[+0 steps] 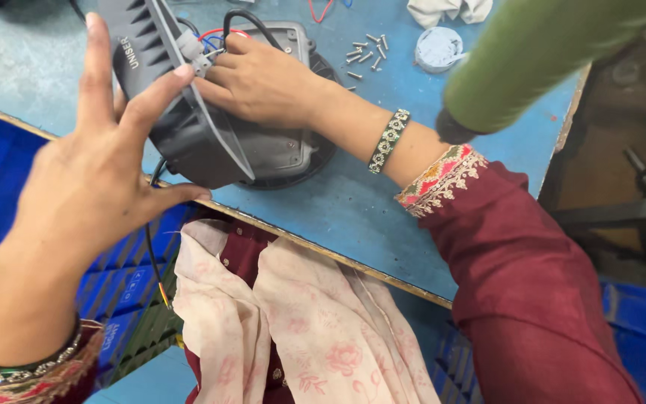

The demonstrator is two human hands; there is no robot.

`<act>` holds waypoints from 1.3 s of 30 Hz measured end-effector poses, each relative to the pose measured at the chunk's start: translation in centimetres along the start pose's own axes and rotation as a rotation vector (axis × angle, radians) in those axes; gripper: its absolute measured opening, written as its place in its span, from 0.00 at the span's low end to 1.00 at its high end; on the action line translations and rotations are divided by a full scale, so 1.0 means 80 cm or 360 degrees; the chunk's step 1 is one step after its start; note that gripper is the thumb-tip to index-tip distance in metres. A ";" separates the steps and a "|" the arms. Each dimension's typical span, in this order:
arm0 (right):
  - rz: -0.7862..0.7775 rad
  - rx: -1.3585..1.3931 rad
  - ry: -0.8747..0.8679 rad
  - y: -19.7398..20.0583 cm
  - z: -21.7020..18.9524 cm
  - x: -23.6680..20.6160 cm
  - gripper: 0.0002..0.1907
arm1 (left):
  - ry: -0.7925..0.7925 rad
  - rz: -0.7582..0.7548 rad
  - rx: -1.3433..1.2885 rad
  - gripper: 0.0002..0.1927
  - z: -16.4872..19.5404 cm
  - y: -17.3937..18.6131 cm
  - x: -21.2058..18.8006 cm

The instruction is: The person connects wires to a power supply unit inside a black plastic housing, then uses a green pneumatic screwdriver to fasten screws into the housing. The person repeatedly opens and closes the housing to adjust internal components.

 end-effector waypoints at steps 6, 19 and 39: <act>0.0048 0.0015 -0.0011 0.001 0.002 0.000 0.13 | 0.0037 0.0059 0.0095 0.61 0.009 0.014 0.010; 0.0094 0.0011 -0.0098 -0.004 -0.002 0.001 0.08 | -0.0024 0.0292 -0.0018 0.59 0.013 -0.004 -0.007; 0.0213 0.0393 -0.0526 0.013 -0.004 -0.005 0.10 | -0.0143 0.0296 -0.0150 0.56 -0.007 0.002 -0.018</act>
Point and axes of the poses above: each hand's wrist, its own x-axis towards the middle knuckle, its own y-axis out of the back of the hand, z = x × y, the point moved 5 cm from there along x, towards the middle knuckle, and after that the axes turned 3 degrees about z, right-handed, at the moved point
